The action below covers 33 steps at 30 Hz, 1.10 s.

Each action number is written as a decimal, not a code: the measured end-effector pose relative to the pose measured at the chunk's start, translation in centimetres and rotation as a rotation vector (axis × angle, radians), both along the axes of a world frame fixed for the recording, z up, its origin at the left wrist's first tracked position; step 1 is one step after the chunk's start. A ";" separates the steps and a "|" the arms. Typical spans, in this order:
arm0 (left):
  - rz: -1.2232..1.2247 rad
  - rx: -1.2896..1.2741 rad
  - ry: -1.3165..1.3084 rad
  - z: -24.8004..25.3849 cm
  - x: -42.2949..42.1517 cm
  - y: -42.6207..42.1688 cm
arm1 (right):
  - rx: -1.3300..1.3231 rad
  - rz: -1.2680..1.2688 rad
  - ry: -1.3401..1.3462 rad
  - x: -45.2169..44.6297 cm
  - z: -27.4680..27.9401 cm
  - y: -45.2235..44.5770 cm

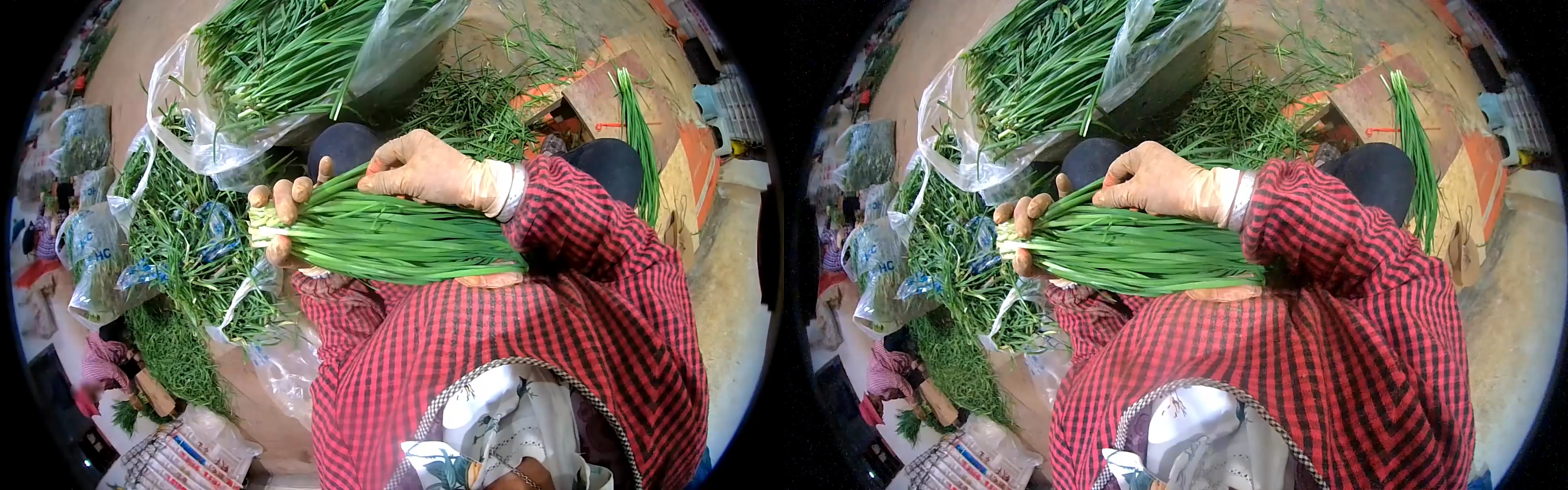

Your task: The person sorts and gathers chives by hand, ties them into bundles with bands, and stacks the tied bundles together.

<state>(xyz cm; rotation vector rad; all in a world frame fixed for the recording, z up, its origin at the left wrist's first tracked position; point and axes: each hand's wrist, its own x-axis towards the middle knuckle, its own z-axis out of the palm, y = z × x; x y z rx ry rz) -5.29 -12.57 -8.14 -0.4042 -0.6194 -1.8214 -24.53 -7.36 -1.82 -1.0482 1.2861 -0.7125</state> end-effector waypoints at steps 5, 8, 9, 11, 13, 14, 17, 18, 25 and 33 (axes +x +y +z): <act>0.010 0.002 -0.012 0.0 0.0 0.1 | -0.226 0.048 0.116 -0.5 -0.5 -0.3; 0.000 0.005 0.020 -0.1 -0.1 0.1 | -0.213 0.128 0.106 -1.1 0.1 -0.4; 0.000 -0.008 0.029 -0.2 -0.1 0.0 | -0.097 0.134 0.055 -1.3 0.9 -0.5; 0.001 -0.022 0.038 -0.3 -0.1 -0.1 | 0.043 0.171 -0.002 -1.8 2.3 -0.5; 0.002 -0.025 0.049 -0.3 -0.1 -0.1 | 0.046 0.205 -0.024 -2.6 2.3 -0.3; 0.002 -0.025 0.049 -0.3 -0.1 -0.1 | 0.050 0.240 -0.046 -3.1 2.4 -0.2; -0.001 -0.039 0.063 -0.4 -0.1 -0.1 | 0.096 0.232 -0.071 -4.6 3.2 0.4; 0.013 -0.023 0.060 -0.3 -0.2 0.0 | 0.119 0.218 -0.069 -5.0 3.6 0.6; 0.025 -0.018 -0.022 0.2 0.0 -0.2 | 0.103 0.084 -0.014 -9.6 5.3 3.3; 0.058 0.012 -0.046 0.5 0.0 0.0 | -0.188 -0.402 -0.188 -18.5 4.0 7.4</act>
